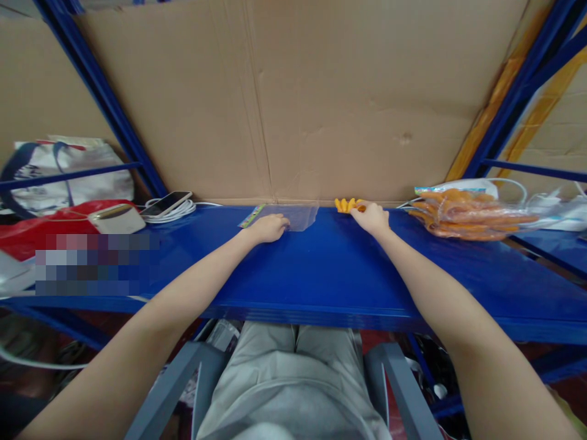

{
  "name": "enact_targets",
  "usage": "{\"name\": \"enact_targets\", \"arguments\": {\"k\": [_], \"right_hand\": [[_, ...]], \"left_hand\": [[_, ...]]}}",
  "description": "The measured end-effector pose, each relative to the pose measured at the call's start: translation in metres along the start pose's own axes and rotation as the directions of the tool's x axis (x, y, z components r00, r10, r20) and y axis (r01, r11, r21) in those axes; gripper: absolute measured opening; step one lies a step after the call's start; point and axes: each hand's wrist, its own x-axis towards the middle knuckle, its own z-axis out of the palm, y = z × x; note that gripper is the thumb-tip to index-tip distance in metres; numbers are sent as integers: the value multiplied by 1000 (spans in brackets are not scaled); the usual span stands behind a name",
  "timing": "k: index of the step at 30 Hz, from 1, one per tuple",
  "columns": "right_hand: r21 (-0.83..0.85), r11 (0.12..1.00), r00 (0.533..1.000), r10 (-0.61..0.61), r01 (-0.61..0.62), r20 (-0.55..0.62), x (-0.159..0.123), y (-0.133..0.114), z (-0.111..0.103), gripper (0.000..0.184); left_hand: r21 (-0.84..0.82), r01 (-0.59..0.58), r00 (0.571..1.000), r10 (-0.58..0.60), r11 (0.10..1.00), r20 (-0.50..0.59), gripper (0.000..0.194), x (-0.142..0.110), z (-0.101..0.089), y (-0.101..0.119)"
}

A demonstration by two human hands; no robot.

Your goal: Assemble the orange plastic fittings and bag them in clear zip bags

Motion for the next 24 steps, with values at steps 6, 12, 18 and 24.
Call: {"name": "enact_targets", "arguments": {"k": [6, 12, 18, 24], "right_hand": [[557, 823, 987, 157, -115, -28, 23, 20, 9, 32], [841, 513, 975, 209, -171, 71, 32, 21, 8, 18], [821, 565, 991, 133, -85, 12, 31, 22, 10, 28], [530, 816, 972, -183, 233, -145, 19, 14, 18, 41]], "left_hand": [[0, 9, 1000, -9, 1000, -1, 38, 1, 2, -1], [0, 17, 1000, -17, 1000, 9, 40, 0, 1, 0], [-1, 99, 995, -99, 995, 26, 37, -1, -2, -3], [-24, 192, 980, -190, 981, 67, 42, -1, -3, -7]]}}
